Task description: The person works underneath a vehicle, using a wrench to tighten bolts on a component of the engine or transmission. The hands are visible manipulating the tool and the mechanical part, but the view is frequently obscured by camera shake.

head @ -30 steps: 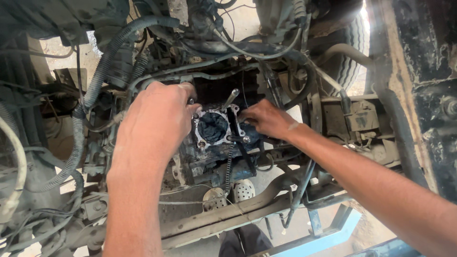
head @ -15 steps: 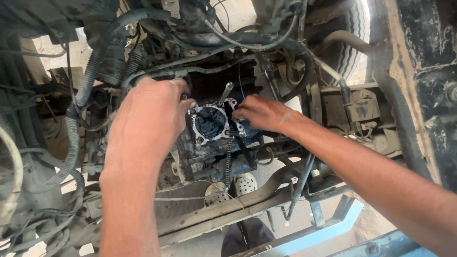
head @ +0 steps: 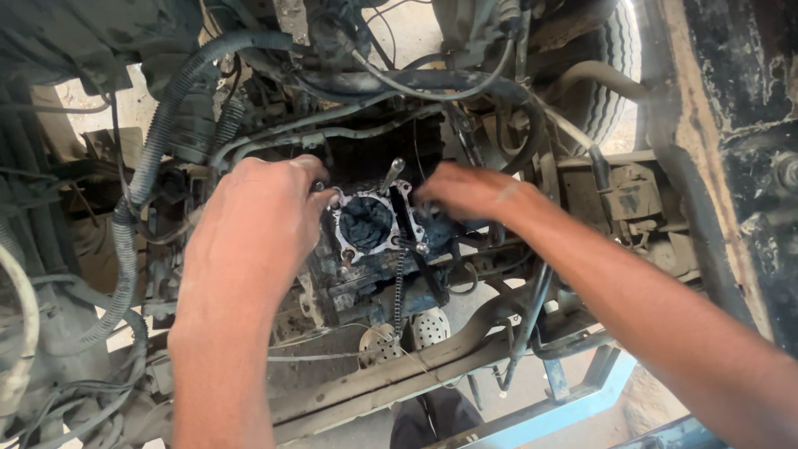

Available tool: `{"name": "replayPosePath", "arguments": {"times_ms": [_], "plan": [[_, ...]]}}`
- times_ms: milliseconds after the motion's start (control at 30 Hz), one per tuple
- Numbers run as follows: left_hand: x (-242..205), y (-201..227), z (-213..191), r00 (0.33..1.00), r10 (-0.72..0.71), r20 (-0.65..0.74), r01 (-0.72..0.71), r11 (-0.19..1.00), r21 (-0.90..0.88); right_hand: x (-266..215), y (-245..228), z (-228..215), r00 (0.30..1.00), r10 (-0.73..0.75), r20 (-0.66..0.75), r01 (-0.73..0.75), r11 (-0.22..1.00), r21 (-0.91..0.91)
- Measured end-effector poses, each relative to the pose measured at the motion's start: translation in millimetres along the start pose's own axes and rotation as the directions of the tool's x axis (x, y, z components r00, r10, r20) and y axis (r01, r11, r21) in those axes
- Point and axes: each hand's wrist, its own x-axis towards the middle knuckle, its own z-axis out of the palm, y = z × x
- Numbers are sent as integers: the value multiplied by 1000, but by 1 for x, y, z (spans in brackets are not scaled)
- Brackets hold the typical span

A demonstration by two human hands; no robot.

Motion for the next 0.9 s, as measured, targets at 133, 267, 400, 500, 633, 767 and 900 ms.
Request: {"name": "replayPosePath", "arguments": {"times_ms": [133, 267, 400, 500, 633, 767, 900], "plan": [[0, -2, 1, 1000, 18, -10, -18, 1000, -5, 12, -9, -11, 963, 233, 133, -236, 972, 12], [1, -4, 3, 1000, -2, 4, 2, 1000, 2, 14, -20, -12, 972, 216, 95, -214, 976, -31], [2, -6, 4, 999, 26, -20, -27, 1000, -7, 19, -32, -10, 964, 249, 90, -250, 968, 2], [1, -6, 4, 999, 28, -22, -28, 1000, -4, 19, -45, -5, 935, 346, 80, -346, 938, -6], [2, -4, 3, 1000, 2, 2, -1, 999, -32, 23, -51, -9, 897, 416, 152, -425, 905, 29], [2, -3, 1, 1000, -13, 14, 13, 999, -32, 24, -49, -6, 872, 445, 205, -450, 893, -28], [1, -7, 4, 999, 28, -35, -29, 999, -24, 21, -38, 1, 932, 344, 113, -351, 935, 49]]}}
